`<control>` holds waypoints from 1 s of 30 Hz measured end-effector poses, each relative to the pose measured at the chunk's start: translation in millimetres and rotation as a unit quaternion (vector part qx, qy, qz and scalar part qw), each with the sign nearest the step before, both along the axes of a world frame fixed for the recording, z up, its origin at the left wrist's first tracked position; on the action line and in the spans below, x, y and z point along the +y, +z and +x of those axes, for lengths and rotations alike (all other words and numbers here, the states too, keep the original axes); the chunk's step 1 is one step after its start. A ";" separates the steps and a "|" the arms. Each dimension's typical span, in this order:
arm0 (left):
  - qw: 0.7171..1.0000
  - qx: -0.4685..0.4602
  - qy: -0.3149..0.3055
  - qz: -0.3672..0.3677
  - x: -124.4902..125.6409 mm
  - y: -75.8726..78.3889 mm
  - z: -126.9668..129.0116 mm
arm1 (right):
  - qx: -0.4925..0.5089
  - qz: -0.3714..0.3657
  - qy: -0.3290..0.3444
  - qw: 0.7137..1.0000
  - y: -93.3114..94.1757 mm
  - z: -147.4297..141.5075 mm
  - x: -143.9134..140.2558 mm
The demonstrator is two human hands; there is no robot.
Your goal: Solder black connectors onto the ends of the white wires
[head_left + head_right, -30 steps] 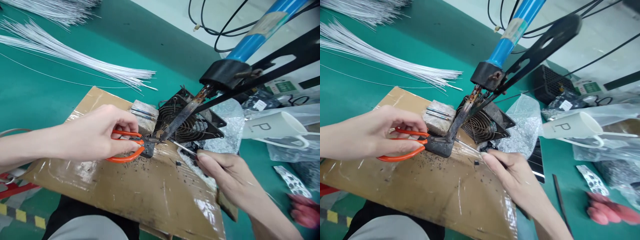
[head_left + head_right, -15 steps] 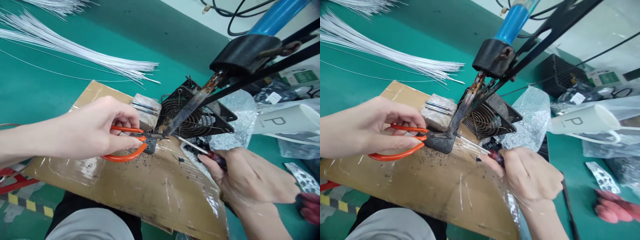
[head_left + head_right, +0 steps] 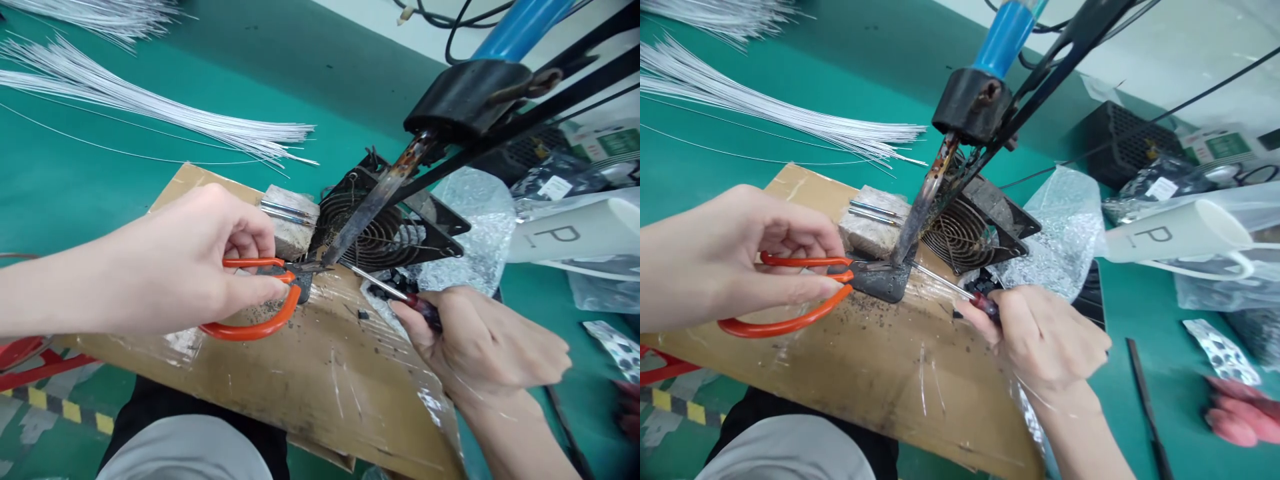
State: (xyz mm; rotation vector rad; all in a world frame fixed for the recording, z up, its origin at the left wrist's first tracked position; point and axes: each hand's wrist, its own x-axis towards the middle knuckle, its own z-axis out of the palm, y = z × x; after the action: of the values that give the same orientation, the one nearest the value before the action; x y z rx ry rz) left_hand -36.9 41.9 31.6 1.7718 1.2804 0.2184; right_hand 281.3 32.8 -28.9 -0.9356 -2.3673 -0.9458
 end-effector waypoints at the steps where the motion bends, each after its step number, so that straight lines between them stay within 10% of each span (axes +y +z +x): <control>1: 1.000 -0.004 0.002 -0.001 -1.2 0.3 0.1 | -0.020 0.021 0.010 1.000 -0.8 0.6 0.2; 30: 0.992 0.067 0.064 0.084 -23.1 -2.2 10.6 | -0.006 0.038 0.010 0.999 0.4 -3.7 -1.7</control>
State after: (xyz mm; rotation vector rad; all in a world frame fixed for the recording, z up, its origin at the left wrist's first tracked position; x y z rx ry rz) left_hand -26.3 18.8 29.5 1.8733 1.5123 0.2930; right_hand 277.7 31.1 -28.5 -0.8785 -2.3299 -1.0285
